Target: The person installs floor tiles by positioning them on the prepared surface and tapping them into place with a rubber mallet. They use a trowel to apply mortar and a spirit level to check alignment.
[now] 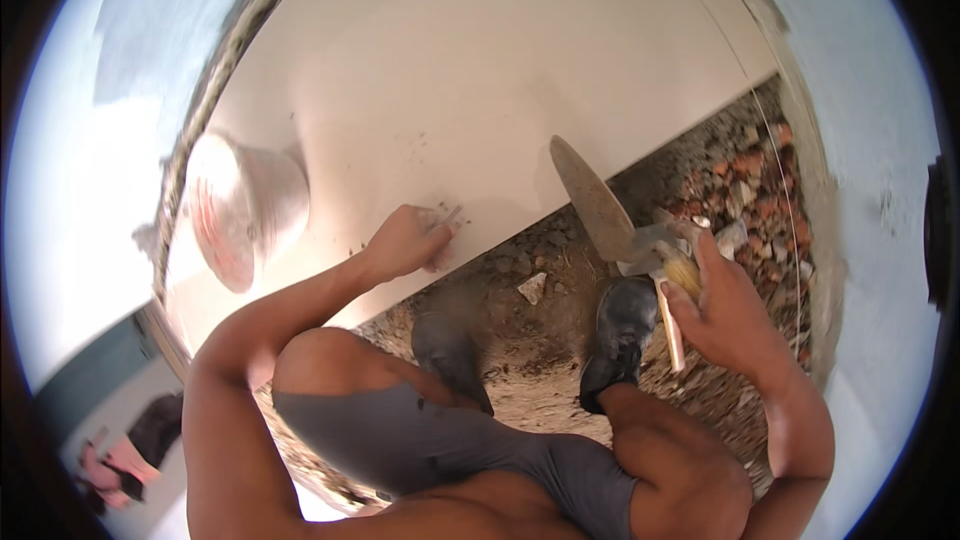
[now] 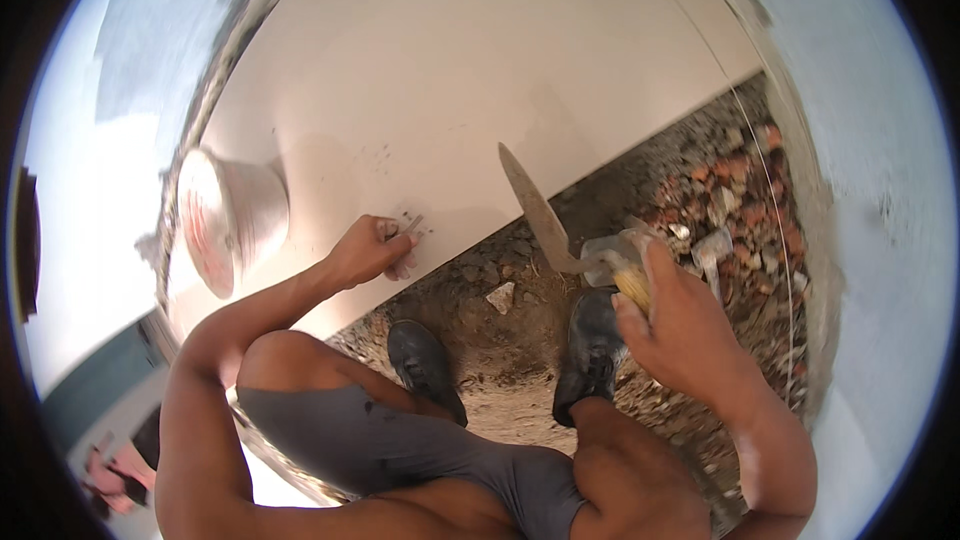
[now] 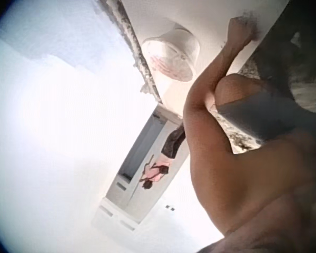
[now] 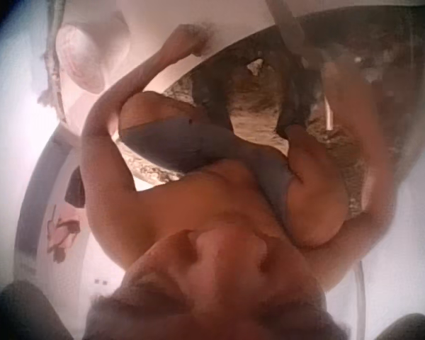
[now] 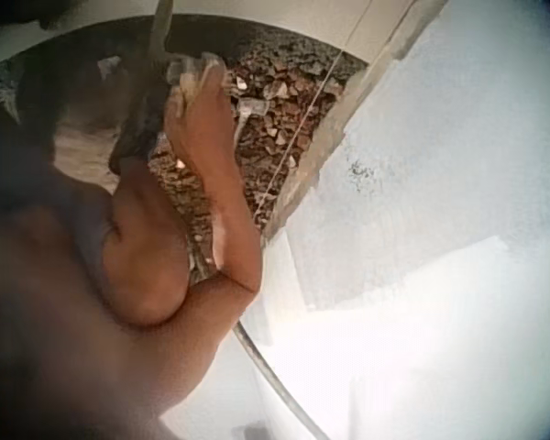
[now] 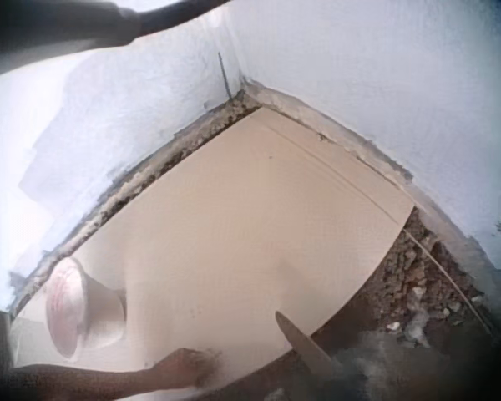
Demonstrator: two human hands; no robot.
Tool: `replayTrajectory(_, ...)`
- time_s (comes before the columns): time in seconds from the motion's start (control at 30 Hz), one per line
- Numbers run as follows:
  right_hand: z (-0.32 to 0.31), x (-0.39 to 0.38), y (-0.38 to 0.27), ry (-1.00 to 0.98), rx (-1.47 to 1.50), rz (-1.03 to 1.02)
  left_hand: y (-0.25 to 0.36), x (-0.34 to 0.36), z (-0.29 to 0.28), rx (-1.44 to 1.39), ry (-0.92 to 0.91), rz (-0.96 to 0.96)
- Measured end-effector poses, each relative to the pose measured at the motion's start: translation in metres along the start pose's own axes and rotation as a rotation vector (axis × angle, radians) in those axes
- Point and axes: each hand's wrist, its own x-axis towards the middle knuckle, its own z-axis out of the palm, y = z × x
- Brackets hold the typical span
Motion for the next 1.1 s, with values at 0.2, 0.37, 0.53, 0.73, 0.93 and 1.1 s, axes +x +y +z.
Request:
replayTrajectory(0.2,0.017,0.055,-0.067,-0.123,-0.349,-0.268,-0.023,-0.017,0.012,-0.237,0.198,0.042)
replayTrajectory(0.37,0.041,0.06,-0.102,-0.109,-0.474,-0.392,-0.061,-0.044,0.025,-0.309,0.345,0.07)
replayTrajectory(0.53,0.063,0.064,-0.132,-0.208,-0.631,-0.33,-0.094,-0.054,0.02,-0.375,0.428,0.174)
replayTrajectory(0.73,0.085,0.053,-0.167,-0.191,-0.909,-0.19,-0.103,-0.059,0.018,-0.436,0.464,0.174)
replayTrajectory(0.93,0.101,0.053,-0.203,-0.167,-1.193,-0.201,-0.111,-0.053,0.027,-0.175,0.654,0.312)
replayTrajectory(1.1,0.101,0.073,-0.225,-0.186,-1.278,-0.247,-0.095,-0.049,0.026,-0.396,0.464,0.286)
